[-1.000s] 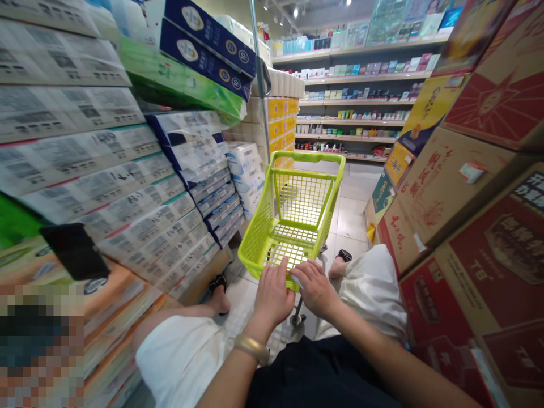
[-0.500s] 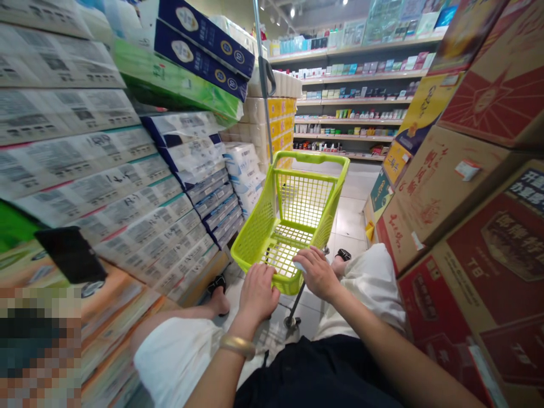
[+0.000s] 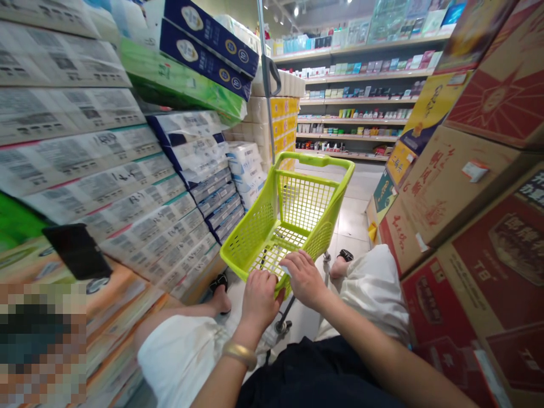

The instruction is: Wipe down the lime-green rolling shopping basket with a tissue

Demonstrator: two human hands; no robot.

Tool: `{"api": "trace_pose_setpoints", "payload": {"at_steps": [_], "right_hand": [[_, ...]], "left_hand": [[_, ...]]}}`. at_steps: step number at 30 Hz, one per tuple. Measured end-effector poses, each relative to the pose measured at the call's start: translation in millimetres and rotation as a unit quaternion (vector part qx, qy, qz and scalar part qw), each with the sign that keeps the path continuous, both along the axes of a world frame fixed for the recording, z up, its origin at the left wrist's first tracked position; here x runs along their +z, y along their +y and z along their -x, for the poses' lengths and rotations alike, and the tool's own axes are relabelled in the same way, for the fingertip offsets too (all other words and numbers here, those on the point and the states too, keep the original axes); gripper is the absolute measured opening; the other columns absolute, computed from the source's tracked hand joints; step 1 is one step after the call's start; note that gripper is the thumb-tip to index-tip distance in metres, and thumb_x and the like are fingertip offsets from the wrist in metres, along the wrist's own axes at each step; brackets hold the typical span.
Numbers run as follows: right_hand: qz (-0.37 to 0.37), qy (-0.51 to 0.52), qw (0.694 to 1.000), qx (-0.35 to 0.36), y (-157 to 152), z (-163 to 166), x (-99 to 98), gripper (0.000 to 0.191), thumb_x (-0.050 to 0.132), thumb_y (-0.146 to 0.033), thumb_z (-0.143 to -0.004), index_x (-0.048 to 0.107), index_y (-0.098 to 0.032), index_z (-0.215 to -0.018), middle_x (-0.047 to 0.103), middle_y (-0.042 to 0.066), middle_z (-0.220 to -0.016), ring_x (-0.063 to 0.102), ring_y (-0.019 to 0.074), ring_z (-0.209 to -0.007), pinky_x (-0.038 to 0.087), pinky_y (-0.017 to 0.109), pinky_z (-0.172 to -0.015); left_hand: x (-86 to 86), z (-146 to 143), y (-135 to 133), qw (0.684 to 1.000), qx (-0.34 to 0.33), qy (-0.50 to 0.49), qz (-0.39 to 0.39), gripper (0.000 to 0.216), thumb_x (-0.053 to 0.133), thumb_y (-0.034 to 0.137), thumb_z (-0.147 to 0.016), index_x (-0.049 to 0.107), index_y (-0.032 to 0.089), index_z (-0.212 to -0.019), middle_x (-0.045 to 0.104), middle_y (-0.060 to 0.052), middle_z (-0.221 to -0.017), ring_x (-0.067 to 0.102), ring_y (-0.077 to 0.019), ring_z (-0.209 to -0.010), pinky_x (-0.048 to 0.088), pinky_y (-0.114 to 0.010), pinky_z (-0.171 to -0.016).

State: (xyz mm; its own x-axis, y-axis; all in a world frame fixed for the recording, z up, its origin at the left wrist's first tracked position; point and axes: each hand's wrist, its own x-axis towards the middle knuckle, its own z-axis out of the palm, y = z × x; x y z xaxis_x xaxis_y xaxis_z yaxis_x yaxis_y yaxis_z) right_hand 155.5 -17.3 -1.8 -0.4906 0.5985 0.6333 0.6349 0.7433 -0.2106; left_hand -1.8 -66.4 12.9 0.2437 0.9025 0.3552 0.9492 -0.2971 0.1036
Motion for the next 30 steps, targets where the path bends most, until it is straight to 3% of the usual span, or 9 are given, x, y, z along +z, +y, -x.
{"api": "trace_pose_setpoints", "payload": {"at_steps": [3, 8, 13, 16, 21, 24, 30], "right_hand": [[-0.004, -0.003, 1.0, -0.018, 9.1, -8.8, 3.2, 0.046, 0.044, 0.0, -0.074, 0.058, -0.02, -0.113, 0.062, 0.007, -0.109, 0.052, 0.0196, -0.111, 0.029, 0.04, -0.112], [0.007, 0.023, 0.995, -0.101, 14.8, -3.7, 7.7, 0.044, 0.044, 0.001, -0.074, 0.06, -0.018, -0.109, 0.062, 0.009, -0.106, 0.052, 0.0216, -0.108, 0.031, 0.043, -0.111], [0.012, 0.013, 1.0, -0.016, -16.2, 19.4, 3.2, 0.037, 0.047, -0.003, -0.078, 0.059, -0.02, -0.109, 0.062, 0.007, -0.103, 0.053, 0.0204, -0.106, 0.032, 0.041, -0.11], [0.007, 0.0, 1.0, 0.021, -19.4, 19.1, 2.3, 0.033, 0.048, -0.004, -0.08, 0.06, -0.021, -0.106, 0.063, 0.006, -0.101, 0.054, 0.0195, -0.104, 0.033, 0.039, -0.11], [0.01, 0.008, 0.999, -0.046, 11.1, 1.0, 8.5, 0.04, 0.045, 0.0, -0.077, 0.06, -0.021, -0.107, 0.063, 0.007, -0.104, 0.054, 0.0203, -0.105, 0.032, 0.041, -0.11], [0.029, 0.019, 0.996, -0.085, 13.3, 2.6, 9.8, 0.041, 0.044, 0.0, -0.077, 0.061, -0.021, -0.108, 0.062, 0.008, -0.103, 0.053, 0.0211, -0.105, 0.032, 0.044, -0.11], [0.012, 0.009, 1.0, -0.011, -18.4, 22.9, 3.9, 0.033, 0.048, -0.004, -0.081, 0.06, -0.021, -0.106, 0.063, 0.006, -0.1, 0.054, 0.0201, -0.103, 0.032, 0.04, -0.11]], "left_hand": [[-0.2, 6.1, -3.4, 1.0, -0.014, -0.001, 0.01, 0.012, 0.06, 0.03, -0.08, 0.058, 0.019, -0.078, 0.06, -0.006, -0.08, 0.054, -0.0244, -0.083, 0.044, -0.04, -0.081], [0.2, 4.7, -4.0, 1.0, 0.0, -0.006, 0.004, 0.012, 0.062, 0.03, -0.078, 0.058, 0.019, -0.076, 0.059, -0.006, -0.079, 0.054, -0.0246, -0.083, 0.042, -0.039, -0.08], [-2.3, 4.7, -1.6, 1.0, 0.001, -0.009, -0.012, 0.016, 0.059, 0.035, -0.079, 0.06, 0.018, -0.077, 0.06, -0.007, -0.077, 0.054, -0.0244, -0.08, 0.042, -0.04, -0.079], [-2.6, 7.7, -2.1, 1.0, -0.003, -0.007, -0.018, 0.019, 0.058, 0.037, -0.081, 0.061, 0.018, -0.079, 0.06, -0.007, -0.077, 0.055, -0.0243, -0.08, 0.041, -0.039, -0.078], [0.2, 7.8, -2.6, 1.0, 0.007, 0.002, -0.023, 0.017, 0.061, 0.034, -0.08, 0.059, 0.02, -0.071, 0.059, -0.006, -0.075, 0.055, -0.0244, -0.081, 0.042, -0.038, -0.077], [0.4, 5.6, -2.1, 0.999, 0.017, 0.002, -0.028, 0.017, 0.062, 0.034, -0.078, 0.058, 0.02, -0.071, 0.059, -0.006, -0.074, 0.055, -0.0249, -0.081, 0.042, -0.038, -0.077], [-2.8, 7.9, -2.1, 0.999, 0.008, 0.002, -0.034, 0.022, 0.056, 0.038, -0.082, 0.059, 0.019, -0.072, 0.058, -0.007, -0.072, 0.054, -0.0241, -0.077, 0.041, -0.039, -0.075]]}}
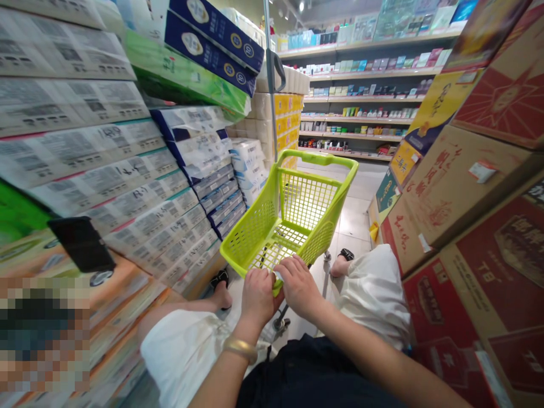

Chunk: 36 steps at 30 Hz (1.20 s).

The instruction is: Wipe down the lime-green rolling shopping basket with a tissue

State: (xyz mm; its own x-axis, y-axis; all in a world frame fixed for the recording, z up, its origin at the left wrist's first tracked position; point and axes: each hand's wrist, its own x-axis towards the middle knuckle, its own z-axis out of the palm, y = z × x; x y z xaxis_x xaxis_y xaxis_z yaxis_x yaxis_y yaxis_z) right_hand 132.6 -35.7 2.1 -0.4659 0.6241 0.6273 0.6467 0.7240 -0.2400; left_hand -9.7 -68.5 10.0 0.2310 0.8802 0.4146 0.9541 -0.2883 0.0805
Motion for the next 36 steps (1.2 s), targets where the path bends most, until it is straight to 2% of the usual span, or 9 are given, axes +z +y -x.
{"api": "trace_pose_setpoints", "payload": {"at_steps": [3, 7, 10, 15, 18, 23, 26, 32, 36], "right_hand": [[-0.004, -0.012, 1.0, 0.009, 6.6, -5.0, 1.1, 0.033, 0.05, -0.004, -0.079, 0.06, -0.021, -0.105, 0.063, 0.006, -0.1, 0.055, 0.0199, -0.102, 0.033, 0.039, -0.11], [-0.001, 0.004, 0.998, -0.062, 30.4, -18.7, 5.9, 0.038, 0.048, 0.0, -0.077, 0.061, -0.021, -0.105, 0.064, 0.007, -0.103, 0.055, 0.0205, -0.104, 0.032, 0.041, -0.111], [0.006, 0.009, 0.996, -0.089, 30.8, -17.0, 6.8, 0.038, 0.046, 0.0, -0.077, 0.061, -0.021, -0.105, 0.063, 0.007, -0.103, 0.054, 0.0213, -0.104, 0.032, 0.042, -0.11], [-0.006, 0.003, 1.0, -0.023, 1.0, 2.4, 0.0, 0.032, 0.048, -0.004, -0.081, 0.06, -0.021, -0.105, 0.063, 0.006, -0.1, 0.054, 0.021, -0.104, 0.032, 0.04, -0.11], [-0.009, -0.006, 1.0, 0.005, -1.1, 1.9, -1.2, 0.03, 0.049, -0.005, -0.081, 0.06, -0.021, -0.104, 0.063, 0.006, -0.099, 0.054, 0.0205, -0.103, 0.033, 0.039, -0.11], [-0.003, -0.005, 0.998, -0.056, 29.2, -19.3, 6.9, 0.038, 0.045, 0.0, -0.077, 0.061, -0.02, -0.105, 0.063, 0.007, -0.102, 0.053, 0.0211, -0.103, 0.032, 0.04, -0.11], [0.011, 0.005, 0.996, -0.086, 33.6, -20.6, 8.9, 0.039, 0.044, 0.001, -0.076, 0.062, -0.019, -0.106, 0.062, 0.008, -0.104, 0.053, 0.0215, -0.104, 0.032, 0.041, -0.111], [0.007, 0.004, 1.0, -0.01, -2.9, 2.3, 1.0, 0.033, 0.048, -0.004, -0.08, 0.06, -0.02, -0.106, 0.062, 0.006, -0.101, 0.053, 0.0206, -0.105, 0.032, 0.041, -0.11], [-0.005, -0.014, 1.0, 0.007, 4.2, -4.6, 2.9, 0.032, 0.049, -0.004, -0.079, 0.061, -0.02, -0.104, 0.063, 0.006, -0.099, 0.054, 0.0199, -0.102, 0.033, 0.039, -0.11]], "left_hand": [[0.3, 2.5, -0.6, 1.0, -0.001, 0.005, 0.0, 0.021, 0.056, 0.037, -0.082, 0.059, 0.019, -0.072, 0.058, -0.007, -0.073, 0.053, -0.0237, -0.077, 0.04, -0.038, -0.074], [2.1, 1.7, -1.2, 1.0, 0.01, 0.004, 0.003, 0.017, 0.061, 0.034, -0.079, 0.058, 0.02, -0.071, 0.058, -0.006, -0.074, 0.054, -0.0237, -0.079, 0.04, -0.037, -0.075], [2.5, 0.0, -1.1, 1.0, 0.014, 0.001, 0.001, 0.017, 0.062, 0.034, -0.078, 0.058, 0.02, -0.07, 0.058, -0.006, -0.073, 0.054, -0.024, -0.08, 0.04, -0.038, -0.076], [0.0, 1.6, -0.3, 1.0, -0.001, -0.001, -0.006, 0.019, 0.057, 0.037, -0.08, 0.058, 0.02, -0.072, 0.058, -0.006, -0.072, 0.053, -0.0233, -0.076, 0.04, -0.038, -0.074], [-1.1, 3.4, 0.0, 1.0, -0.005, 0.001, -0.008, 0.019, 0.056, 0.036, -0.081, 0.059, 0.019, -0.073, 0.058, -0.006, -0.072, 0.053, -0.0231, -0.076, 0.039, -0.037, -0.073], [1.4, 2.0, -0.7, 1.0, 0.004, 0.007, -0.002, 0.017, 0.061, 0.035, -0.079, 0.057, 0.02, -0.071, 0.058, -0.006, -0.074, 0.053, -0.0234, -0.079, 0.039, -0.037, -0.075], [2.8, 0.3, -1.3, 1.0, 0.01, 0.009, 0.0, 0.016, 0.063, 0.034, -0.077, 0.057, 0.02, -0.071, 0.058, -0.005, -0.073, 0.053, -0.0234, -0.079, 0.039, -0.037, -0.076], [-1.2, 2.7, -0.5, 1.0, -0.003, 0.008, -0.02, 0.021, 0.057, 0.037, -0.081, 0.058, 0.019, -0.071, 0.057, -0.005, -0.07, 0.053, -0.0232, -0.075, 0.038, -0.037, -0.072], [-3.0, 4.3, -0.1, 0.999, -0.007, 0.014, -0.03, 0.02, 0.057, 0.037, -0.082, 0.057, 0.02, -0.071, 0.057, -0.005, -0.071, 0.052, -0.0234, -0.075, 0.037, -0.037, -0.071]]}}
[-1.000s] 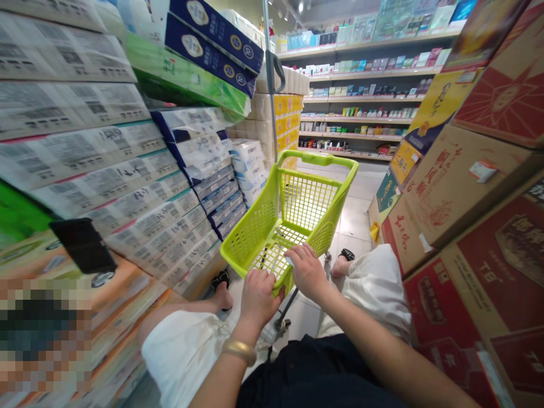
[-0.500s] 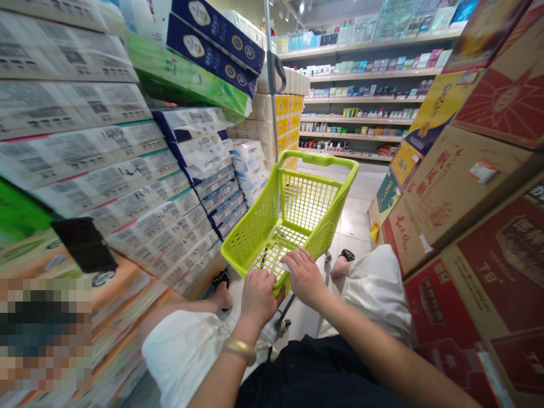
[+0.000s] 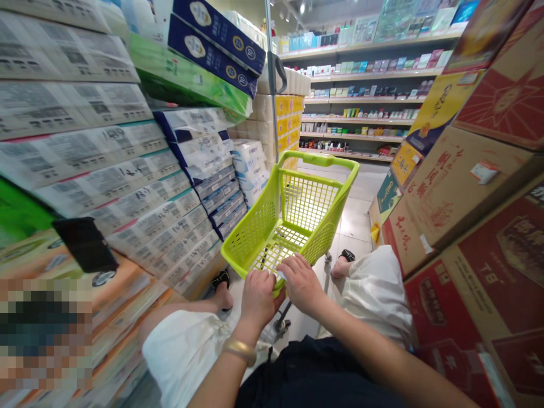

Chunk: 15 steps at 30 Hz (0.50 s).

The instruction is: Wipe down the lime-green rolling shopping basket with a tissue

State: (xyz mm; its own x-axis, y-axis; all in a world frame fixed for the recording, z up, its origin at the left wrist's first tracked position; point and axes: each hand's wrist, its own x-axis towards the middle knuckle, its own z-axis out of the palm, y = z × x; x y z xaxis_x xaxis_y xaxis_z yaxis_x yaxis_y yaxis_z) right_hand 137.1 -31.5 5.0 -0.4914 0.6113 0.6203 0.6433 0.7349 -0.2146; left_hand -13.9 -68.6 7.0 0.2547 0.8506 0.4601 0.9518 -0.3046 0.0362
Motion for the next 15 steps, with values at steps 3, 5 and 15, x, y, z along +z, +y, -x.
{"api": "trace_pose_setpoints", "payload": {"at_steps": [3, 5, 15], "right_hand": [[0.002, 0.005, 0.998, -0.055, 23.5, -14.8, 5.4, 0.038, 0.045, 0.001, -0.076, 0.062, -0.02, -0.104, 0.063, 0.007, -0.101, 0.054, 0.0201, -0.104, 0.033, 0.039, -0.11], [0.01, 0.012, 0.996, -0.092, 33.4, -19.8, 8.0, 0.04, 0.043, 0.002, -0.076, 0.062, -0.02, -0.103, 0.063, 0.007, -0.101, 0.054, 0.0205, -0.104, 0.032, 0.04, -0.11], [0.0, 0.008, 1.0, -0.002, -5.5, 5.2, -3.8, 0.029, 0.051, -0.005, -0.08, 0.061, -0.02, -0.103, 0.063, 0.005, -0.098, 0.053, 0.0199, -0.103, 0.031, 0.038, -0.111]], "left_hand": [[0.7, -1.6, -0.3, 1.0, 0.006, -0.002, -0.002, 0.019, 0.062, 0.036, -0.079, 0.056, 0.02, -0.069, 0.057, -0.005, -0.071, 0.052, -0.0233, -0.076, 0.037, -0.036, -0.073], [1.3, -3.0, -0.4, 1.0, 0.01, -0.005, -0.001, 0.018, 0.064, 0.034, -0.077, 0.056, 0.021, -0.069, 0.057, -0.004, -0.071, 0.052, -0.0231, -0.077, 0.037, -0.036, -0.073], [0.1, -1.6, -0.2, 1.0, -0.001, -0.008, -0.006, 0.018, 0.058, 0.035, -0.08, 0.057, 0.02, -0.071, 0.056, -0.005, -0.069, 0.051, -0.023, -0.074, 0.036, -0.036, -0.071]]}}
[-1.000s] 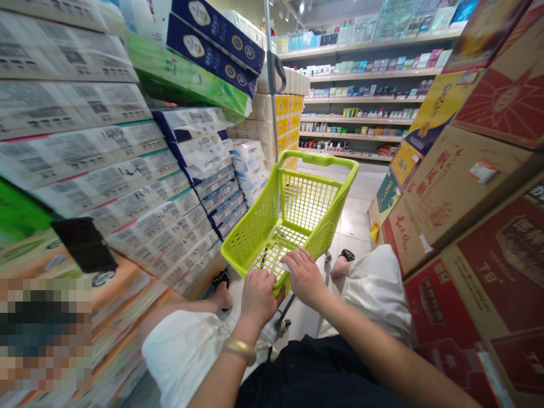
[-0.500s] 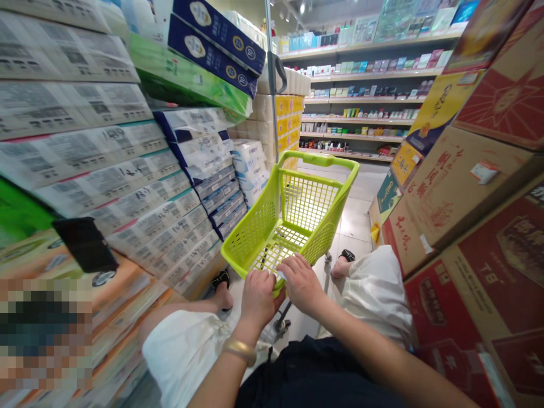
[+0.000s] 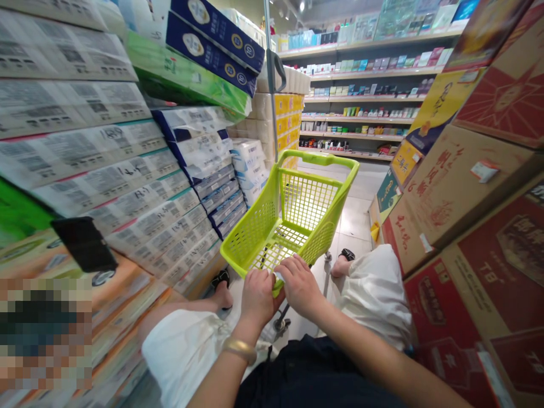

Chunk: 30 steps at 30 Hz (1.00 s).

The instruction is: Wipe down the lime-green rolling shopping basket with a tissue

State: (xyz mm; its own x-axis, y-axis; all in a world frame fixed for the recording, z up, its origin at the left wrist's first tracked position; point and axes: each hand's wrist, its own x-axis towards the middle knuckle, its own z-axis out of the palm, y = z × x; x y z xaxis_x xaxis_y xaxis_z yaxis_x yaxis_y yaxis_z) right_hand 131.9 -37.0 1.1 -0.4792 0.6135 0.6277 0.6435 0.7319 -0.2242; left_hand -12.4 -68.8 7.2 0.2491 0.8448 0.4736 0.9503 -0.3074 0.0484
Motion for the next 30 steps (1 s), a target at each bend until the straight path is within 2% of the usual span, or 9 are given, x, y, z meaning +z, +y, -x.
{"api": "trace_pose_setpoints", "payload": {"at_steps": [5, 8, 10, 15, 18, 21, 24, 26, 30], "right_hand": [[0.009, 0.007, 0.998, -0.069, 29.3, -19.0, 8.6, 0.039, 0.046, 0.001, -0.076, 0.062, -0.02, -0.103, 0.063, 0.006, -0.101, 0.054, 0.0199, -0.102, 0.032, 0.039, -0.11], [0.022, 0.015, 0.995, -0.1, 30.6, -18.7, 11.9, 0.039, 0.044, 0.002, -0.076, 0.063, -0.019, -0.104, 0.063, 0.007, -0.102, 0.054, 0.0208, -0.103, 0.032, 0.04, -0.11], [0.022, 0.017, 0.996, -0.089, 19.0, -10.8, 10.1, 0.038, 0.045, 0.0, -0.077, 0.062, -0.019, -0.105, 0.063, 0.008, -0.102, 0.053, 0.0212, -0.104, 0.032, 0.04, -0.11], [0.017, 0.002, 1.0, -0.008, -7.2, 4.6, 1.6, 0.032, 0.048, -0.004, -0.081, 0.061, -0.021, -0.104, 0.063, 0.005, -0.098, 0.054, 0.0196, -0.103, 0.031, 0.04, -0.111], [0.019, -0.004, 1.0, -0.019, 6.0, -5.2, 3.7, 0.034, 0.049, -0.002, -0.078, 0.061, -0.021, -0.104, 0.063, 0.005, -0.099, 0.054, 0.0196, -0.103, 0.031, 0.039, -0.111], [0.034, 0.005, 0.997, -0.073, 26.6, -18.5, 10.1, 0.039, 0.047, 0.001, -0.076, 0.062, -0.02, -0.104, 0.063, 0.006, -0.103, 0.054, 0.0195, -0.104, 0.03, 0.04, -0.111], [0.046, 0.016, 0.993, -0.104, 29.2, -19.3, 12.4, 0.04, 0.045, 0.001, -0.076, 0.063, -0.02, -0.105, 0.062, 0.007, -0.103, 0.053, 0.0197, -0.105, 0.03, 0.04, -0.111], [0.041, 0.022, 0.995, -0.091, 18.6, -12.3, 9.6, 0.039, 0.046, 0.0, -0.077, 0.062, -0.02, -0.106, 0.062, 0.007, -0.104, 0.052, 0.0201, -0.107, 0.03, 0.041, -0.111], [0.017, 0.015, 1.0, -0.021, -2.9, -0.3, 1.4, 0.034, 0.048, -0.003, -0.08, 0.061, -0.02, -0.107, 0.062, 0.006, -0.101, 0.053, 0.0198, -0.105, 0.031, 0.04, -0.111]], "left_hand": [[-0.3, -2.1, 0.2, 1.0, 0.009, 0.002, -0.003, 0.019, 0.062, 0.035, -0.078, 0.056, 0.02, -0.068, 0.057, -0.005, -0.07, 0.051, -0.0234, -0.076, 0.037, -0.036, -0.072], [0.0, -3.7, 0.2, 1.0, 0.014, -0.006, 0.001, 0.018, 0.063, 0.034, -0.076, 0.056, 0.02, -0.067, 0.058, -0.005, -0.07, 0.052, -0.0236, -0.077, 0.037, -0.036, -0.073], [0.4, -3.8, 0.0, 1.0, 0.011, -0.012, -0.001, 0.017, 0.062, 0.034, -0.077, 0.057, 0.02, -0.068, 0.058, -0.006, -0.07, 0.052, -0.0236, -0.076, 0.037, -0.037, -0.073], [0.5, -1.4, -1.0, 1.0, -0.007, -0.028, -0.002, 0.013, 0.059, 0.031, -0.078, 0.058, 0.02, -0.072, 0.056, -0.005, -0.069, 0.051, -0.0228, -0.073, 0.037, -0.036, -0.071], [0.4, -1.2, -1.2, 1.0, -0.005, -0.022, 0.001, 0.016, 0.059, 0.033, -0.079, 0.058, 0.02, -0.071, 0.057, -0.006, -0.07, 0.052, -0.0234, -0.075, 0.037, -0.037, -0.072], [-0.2, -2.8, -0.9, 1.0, 0.006, -0.015, 0.007, 0.017, 0.063, 0.034, -0.077, 0.057, 0.02, -0.069, 0.058, -0.005, -0.071, 0.052, -0.0238, -0.078, 0.038, -0.037, -0.074], [-1.0, -4.4, -0.4, 1.0, 0.013, -0.011, 0.011, 0.017, 0.064, 0.034, -0.076, 0.058, 0.02, -0.069, 0.058, -0.006, -0.072, 0.052, -0.0239, -0.078, 0.038, -0.037, -0.074], [-1.0, -4.5, -0.4, 1.0, 0.013, -0.01, 0.008, 0.018, 0.062, 0.036, -0.078, 0.058, 0.02, -0.069, 0.058, -0.006, -0.071, 0.053, -0.0238, -0.077, 0.038, -0.037, -0.074], [1.1, -2.7, -1.6, 1.0, 0.005, -0.012, 0.0, 0.023, 0.056, 0.038, -0.083, 0.058, 0.02, -0.07, 0.058, -0.006, -0.069, 0.052, -0.0231, -0.074, 0.038, -0.037, -0.072]]}}
